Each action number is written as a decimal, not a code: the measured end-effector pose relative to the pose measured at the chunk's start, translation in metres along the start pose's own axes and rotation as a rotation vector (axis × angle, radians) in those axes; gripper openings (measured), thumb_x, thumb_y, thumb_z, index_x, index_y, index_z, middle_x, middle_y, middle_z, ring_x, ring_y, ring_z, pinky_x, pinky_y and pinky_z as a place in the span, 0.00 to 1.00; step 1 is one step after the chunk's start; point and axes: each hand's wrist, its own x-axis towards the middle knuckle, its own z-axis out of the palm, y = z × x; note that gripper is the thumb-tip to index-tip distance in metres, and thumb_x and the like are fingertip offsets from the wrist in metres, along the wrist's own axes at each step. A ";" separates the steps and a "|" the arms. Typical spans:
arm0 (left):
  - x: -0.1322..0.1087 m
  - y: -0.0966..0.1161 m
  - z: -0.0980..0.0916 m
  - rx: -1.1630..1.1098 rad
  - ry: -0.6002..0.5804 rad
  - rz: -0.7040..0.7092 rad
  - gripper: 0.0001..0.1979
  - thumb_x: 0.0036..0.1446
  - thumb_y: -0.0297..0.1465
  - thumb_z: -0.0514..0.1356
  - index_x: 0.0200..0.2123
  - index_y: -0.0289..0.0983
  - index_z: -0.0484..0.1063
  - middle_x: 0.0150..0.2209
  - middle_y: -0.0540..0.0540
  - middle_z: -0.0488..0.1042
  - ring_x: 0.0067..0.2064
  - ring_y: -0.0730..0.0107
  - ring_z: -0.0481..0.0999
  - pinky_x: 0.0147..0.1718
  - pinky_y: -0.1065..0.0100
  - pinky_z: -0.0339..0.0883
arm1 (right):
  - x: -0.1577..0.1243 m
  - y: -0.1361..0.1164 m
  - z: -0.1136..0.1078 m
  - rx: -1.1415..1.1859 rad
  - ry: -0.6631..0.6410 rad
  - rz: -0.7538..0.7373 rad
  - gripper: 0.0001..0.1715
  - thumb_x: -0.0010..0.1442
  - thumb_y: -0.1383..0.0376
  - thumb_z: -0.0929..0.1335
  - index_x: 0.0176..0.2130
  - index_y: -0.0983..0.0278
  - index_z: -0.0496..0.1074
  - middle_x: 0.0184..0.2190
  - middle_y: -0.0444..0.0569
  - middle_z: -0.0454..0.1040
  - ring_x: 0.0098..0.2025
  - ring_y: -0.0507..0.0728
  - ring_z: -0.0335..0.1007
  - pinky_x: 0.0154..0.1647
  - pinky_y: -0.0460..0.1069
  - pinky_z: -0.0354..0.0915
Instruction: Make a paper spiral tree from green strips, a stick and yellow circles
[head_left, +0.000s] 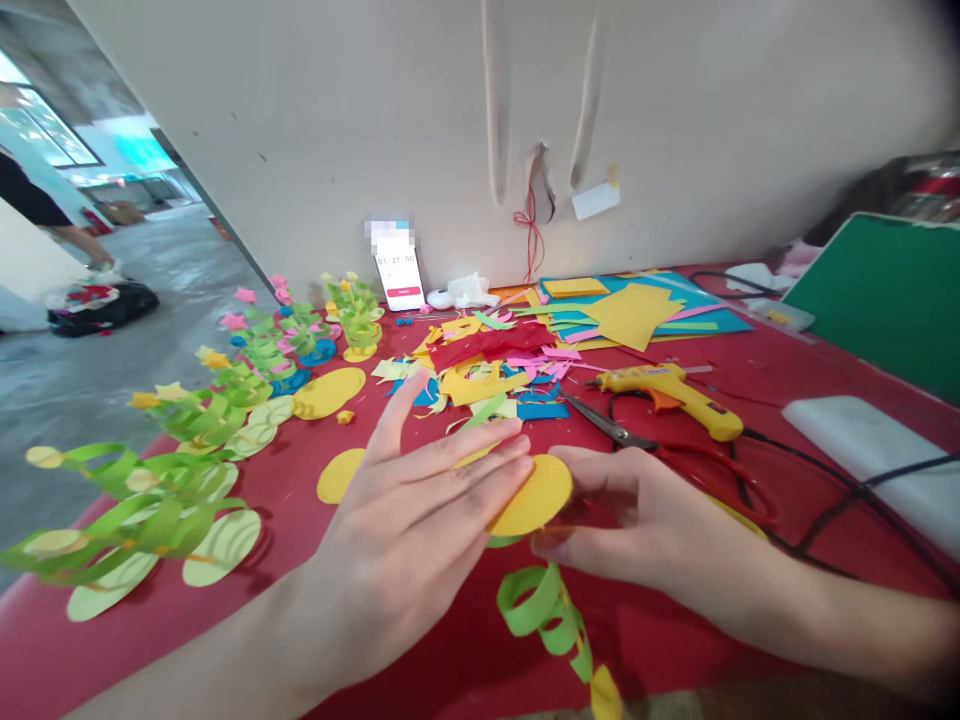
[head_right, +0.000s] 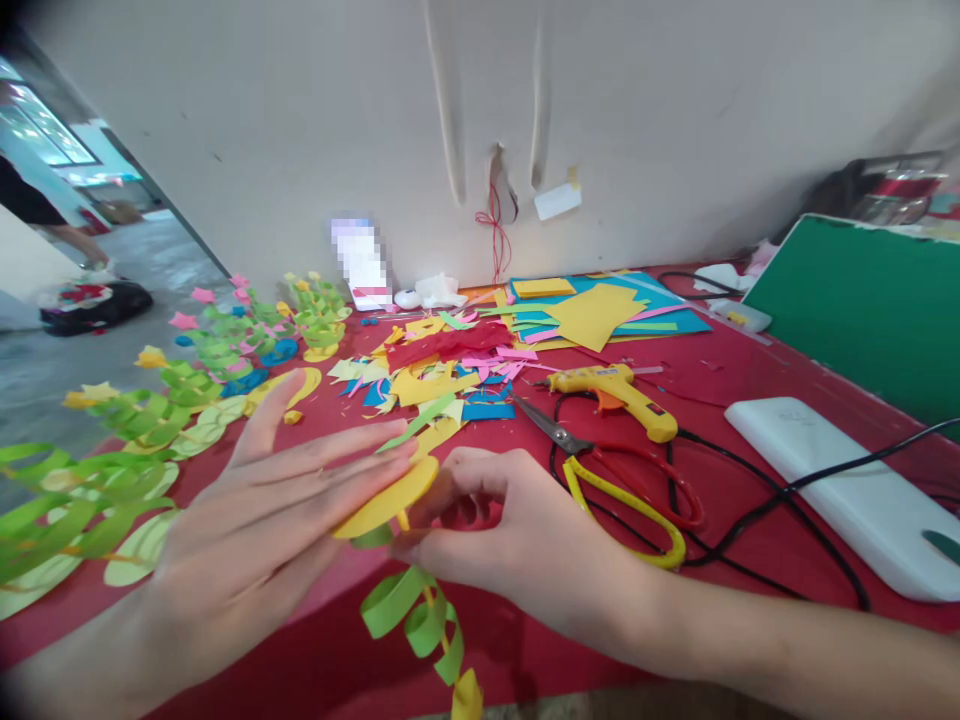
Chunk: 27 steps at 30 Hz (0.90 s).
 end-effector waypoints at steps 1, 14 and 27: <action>0.000 0.000 0.000 0.003 -0.010 0.009 0.11 0.55 0.20 0.53 0.43 0.28 0.68 0.42 0.43 0.75 0.50 0.69 0.70 0.62 0.52 0.31 | 0.000 0.000 0.000 0.002 0.002 0.003 0.07 0.48 0.64 0.69 0.29 0.65 0.72 0.29 0.44 0.70 0.32 0.51 0.65 0.37 0.46 0.63; -0.002 -0.001 -0.003 0.046 -0.058 -0.001 0.13 0.57 0.20 0.51 0.45 0.28 0.67 0.46 0.42 0.73 0.51 0.69 0.69 0.62 0.50 0.32 | 0.001 0.001 -0.001 -0.043 -0.004 -0.024 0.04 0.49 0.65 0.68 0.28 0.65 0.70 0.29 0.44 0.68 0.31 0.50 0.63 0.38 0.47 0.64; -0.006 -0.001 -0.003 0.026 -0.052 0.028 0.13 0.57 0.22 0.52 0.47 0.30 0.65 0.47 0.47 0.72 0.54 0.73 0.66 0.62 0.55 0.30 | -0.002 0.005 -0.001 -0.118 -0.041 -0.139 0.02 0.48 0.67 0.69 0.26 0.64 0.71 0.29 0.43 0.69 0.34 0.50 0.66 0.39 0.43 0.64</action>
